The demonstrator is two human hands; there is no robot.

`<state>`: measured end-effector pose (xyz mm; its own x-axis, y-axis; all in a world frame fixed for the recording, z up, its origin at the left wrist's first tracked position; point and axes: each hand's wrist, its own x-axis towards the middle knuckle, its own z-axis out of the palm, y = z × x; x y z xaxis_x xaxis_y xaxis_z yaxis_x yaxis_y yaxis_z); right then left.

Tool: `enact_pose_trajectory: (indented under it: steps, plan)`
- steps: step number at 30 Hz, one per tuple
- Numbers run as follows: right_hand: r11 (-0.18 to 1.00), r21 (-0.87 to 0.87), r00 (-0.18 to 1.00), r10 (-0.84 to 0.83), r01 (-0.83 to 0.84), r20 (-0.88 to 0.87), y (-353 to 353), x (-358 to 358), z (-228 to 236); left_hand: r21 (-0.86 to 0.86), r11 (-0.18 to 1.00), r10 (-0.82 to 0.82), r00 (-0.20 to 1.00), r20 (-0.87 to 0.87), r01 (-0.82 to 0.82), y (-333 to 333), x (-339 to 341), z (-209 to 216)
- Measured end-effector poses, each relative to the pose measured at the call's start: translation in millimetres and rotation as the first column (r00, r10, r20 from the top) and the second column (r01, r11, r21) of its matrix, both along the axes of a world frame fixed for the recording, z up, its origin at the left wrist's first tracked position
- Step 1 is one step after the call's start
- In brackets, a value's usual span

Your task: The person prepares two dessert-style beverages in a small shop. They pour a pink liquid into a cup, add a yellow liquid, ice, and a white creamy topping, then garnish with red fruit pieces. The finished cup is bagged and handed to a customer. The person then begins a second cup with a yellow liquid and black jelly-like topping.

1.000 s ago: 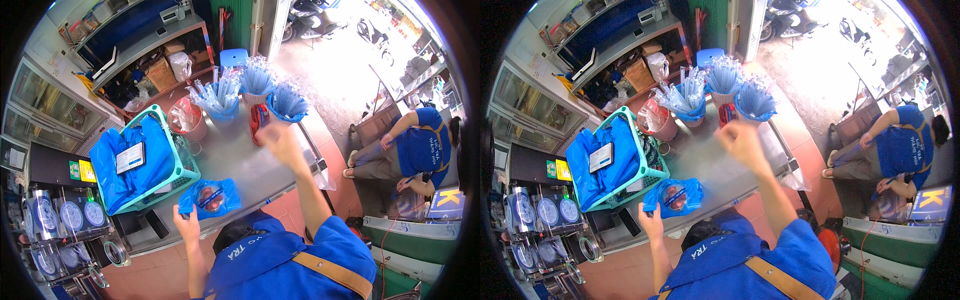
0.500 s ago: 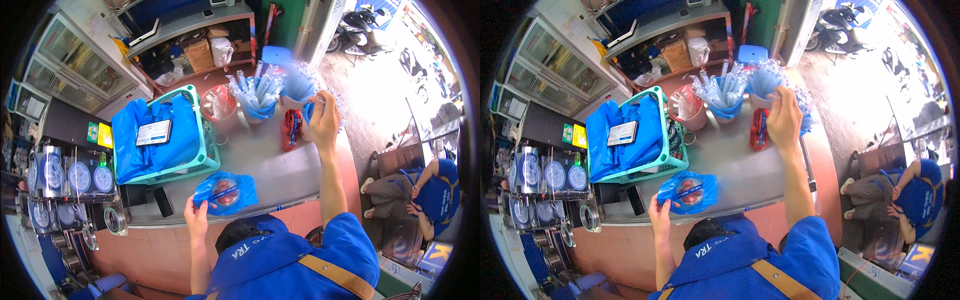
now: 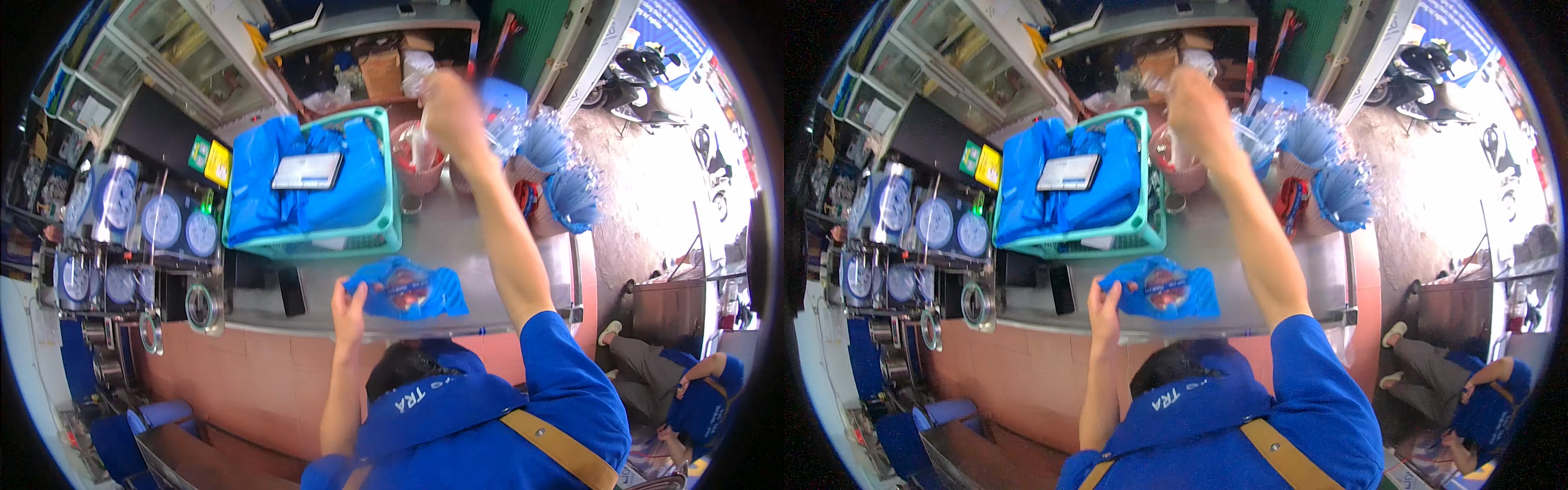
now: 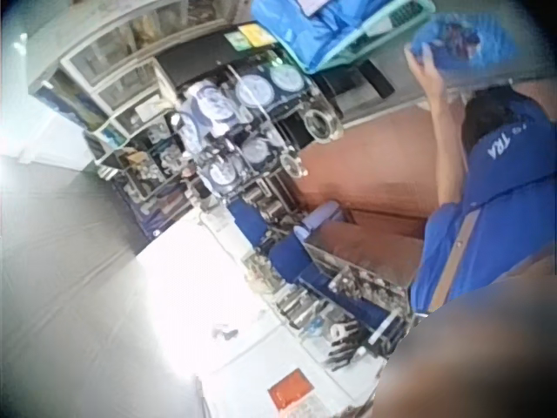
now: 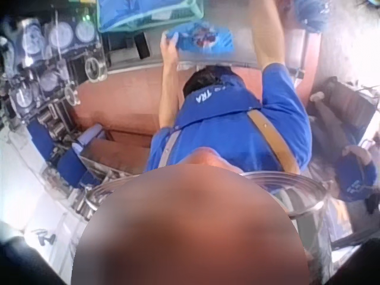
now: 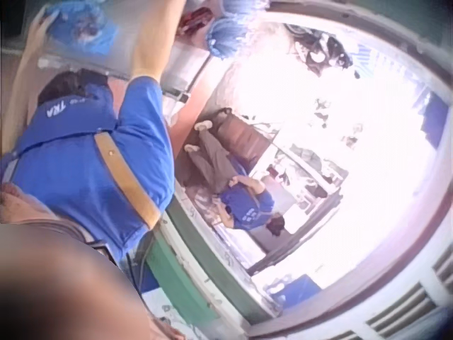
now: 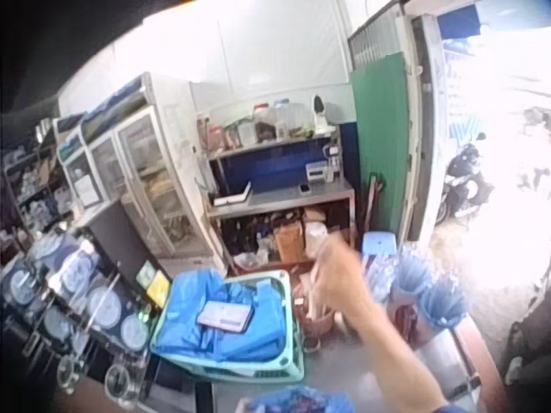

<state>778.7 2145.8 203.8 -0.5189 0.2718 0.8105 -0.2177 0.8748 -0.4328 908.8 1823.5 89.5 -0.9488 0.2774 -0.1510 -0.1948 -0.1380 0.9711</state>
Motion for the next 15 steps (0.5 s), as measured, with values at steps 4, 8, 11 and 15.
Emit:
enact_pose_trajectory:
  steps: [4,8,11,15]
  plan:
    - [0.426,-0.661,0.786,0.323,-0.618,-0.527,-79,89,91,0.183,0.982,-0.044,0.999,0.004,0.042,-25,-14,-41]
    - [0.149,-0.661,0.604,0.588,-0.735,-0.538,-145,141,54,-0.290,0.957,-0.059,0.958,-0.282,-0.026,-34,-15,-39]
    - [-0.019,-0.845,0.681,0.583,-0.534,-0.443,-194,142,-2,-0.390,0.919,-0.106,0.913,-0.394,-0.061,-39,-13,-24]
    - [0.203,-0.935,0.829,0.541,-0.290,-0.140,-230,141,-100,-0.452,0.892,-0.173,0.906,-0.387,-0.024,-41,-11,-9]
